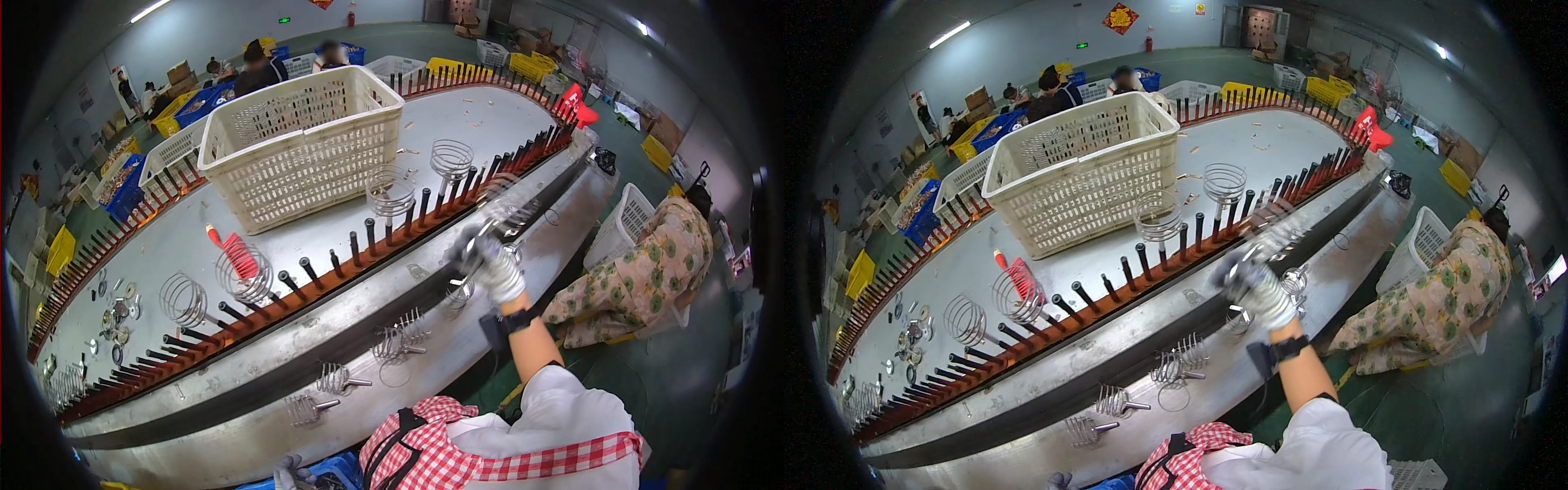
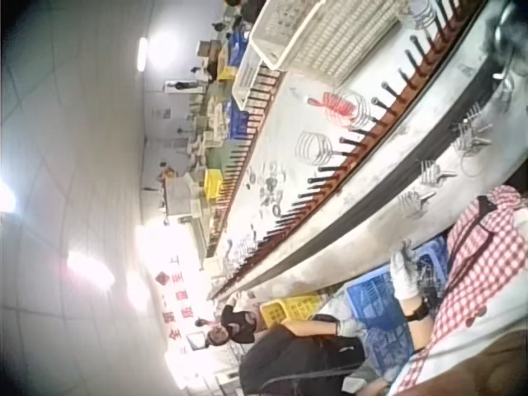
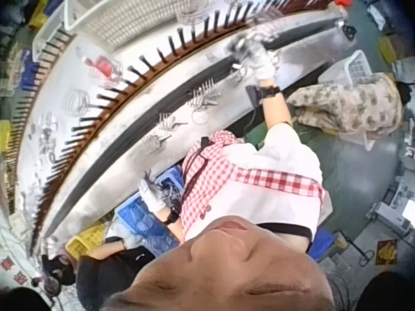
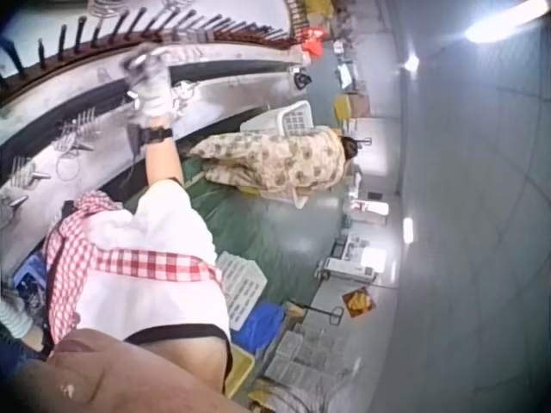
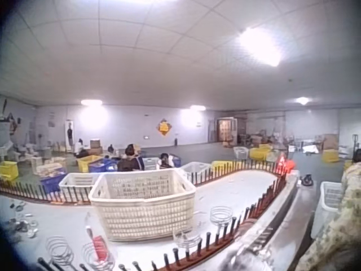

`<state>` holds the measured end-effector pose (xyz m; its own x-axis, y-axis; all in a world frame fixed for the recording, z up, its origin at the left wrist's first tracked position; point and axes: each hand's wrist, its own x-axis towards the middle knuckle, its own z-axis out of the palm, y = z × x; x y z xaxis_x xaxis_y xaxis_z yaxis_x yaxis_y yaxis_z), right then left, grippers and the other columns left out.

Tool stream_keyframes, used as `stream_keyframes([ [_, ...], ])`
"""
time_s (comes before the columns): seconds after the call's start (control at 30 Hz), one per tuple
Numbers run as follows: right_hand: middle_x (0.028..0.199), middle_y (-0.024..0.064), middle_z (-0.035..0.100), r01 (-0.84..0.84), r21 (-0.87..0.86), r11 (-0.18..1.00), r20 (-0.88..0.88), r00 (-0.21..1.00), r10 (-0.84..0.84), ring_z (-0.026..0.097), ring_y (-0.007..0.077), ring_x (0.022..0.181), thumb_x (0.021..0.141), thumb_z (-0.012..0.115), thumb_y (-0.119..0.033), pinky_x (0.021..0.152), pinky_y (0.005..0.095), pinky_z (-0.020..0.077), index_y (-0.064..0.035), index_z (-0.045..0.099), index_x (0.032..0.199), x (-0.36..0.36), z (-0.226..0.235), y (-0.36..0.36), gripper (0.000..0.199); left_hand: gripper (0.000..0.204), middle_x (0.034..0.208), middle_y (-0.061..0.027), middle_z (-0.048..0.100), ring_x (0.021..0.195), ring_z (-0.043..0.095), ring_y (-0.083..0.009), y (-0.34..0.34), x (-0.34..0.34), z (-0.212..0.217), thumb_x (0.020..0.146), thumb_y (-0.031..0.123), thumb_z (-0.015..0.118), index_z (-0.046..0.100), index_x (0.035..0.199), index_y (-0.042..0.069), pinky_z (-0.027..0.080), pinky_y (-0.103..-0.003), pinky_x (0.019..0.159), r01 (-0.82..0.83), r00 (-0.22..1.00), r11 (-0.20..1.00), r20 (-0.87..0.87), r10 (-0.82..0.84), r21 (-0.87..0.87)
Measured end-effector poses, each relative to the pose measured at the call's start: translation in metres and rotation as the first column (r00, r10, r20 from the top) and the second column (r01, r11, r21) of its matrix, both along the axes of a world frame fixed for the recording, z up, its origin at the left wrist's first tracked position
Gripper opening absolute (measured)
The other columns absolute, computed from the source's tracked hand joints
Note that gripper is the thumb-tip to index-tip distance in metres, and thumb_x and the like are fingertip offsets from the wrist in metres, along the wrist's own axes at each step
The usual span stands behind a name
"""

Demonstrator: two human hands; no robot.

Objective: Workers are assembling and inspecting metal wire rack components on a production line.

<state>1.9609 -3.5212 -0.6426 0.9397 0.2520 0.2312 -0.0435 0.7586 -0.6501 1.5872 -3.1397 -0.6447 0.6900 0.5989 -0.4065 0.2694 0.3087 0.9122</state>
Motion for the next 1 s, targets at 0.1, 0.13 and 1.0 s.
stream_keyframes([
  [0.1, 0.092, 0.005, 0.061, 0.416, -0.216, 0.883, 0.097, 0.909, -0.404, 0.058, 0.0187, 0.086, 0.08, 0.067, -0.034, 0.078, 0.0311, 0.0484, -0.0051, 0.06, 0.098, 0.085, -0.019, -0.058, 0.035, 0.048, 0.11, -0.0088, 0.058, 0.079, 0.052, -0.0119, -0.033, 0.015, 0.012, 0.088, 0.038, 0.053, 0.05, 0.119, 0.001, 0.039, -0.021, 0.059, -0.094, 0.995, 0.985, 0.011, 0.097, -0.144],
  [0.13, 0.091, 0.0051, 0.061, 0.583, -0.433, 0.687, 0.163, 0.8, -0.577, 0.057, 0.0172, 0.082, 0.081, 0.066, -0.034, 0.076, 0.03, 0.047, -0.0045, 0.06, 0.097, 0.12, -0.04, -0.085, 0.034, 0.048, 0.11, -0.0088, 0.058, 0.079, 0.052, -0.0119, -0.04, 0.019, 0.011, 0.088, 0.038, 0.053, 0.05, 0.119, 0.001, 0.039, -0.021, 0.059, -0.096, 0.995, 0.985, 0.008, 0.098, -0.143],
  [1.0, 0.094, 0.0049, 0.06, 0.217, -0.866, 0.45, 0.109, 0.961, -0.255, 0.052, 0.0119, 0.074, 0.087, 0.056, -0.038, 0.064, 0.0245, 0.0421, -0.0031, 0.05, 0.123, 0.245, -0.209, -0.126, 0.051, 0.026, 0.086, -0.0073, 0.064, 0.065, 0.061, -0.0171, -0.115, -0.241, -0.19, 0.087, 0.025, 0.058, 0.056, 0.102, 0.004, 0.052, -0.029, 0.053, -0.816, 0.56, 0.511, -0.149, 0.815, -0.271],
])
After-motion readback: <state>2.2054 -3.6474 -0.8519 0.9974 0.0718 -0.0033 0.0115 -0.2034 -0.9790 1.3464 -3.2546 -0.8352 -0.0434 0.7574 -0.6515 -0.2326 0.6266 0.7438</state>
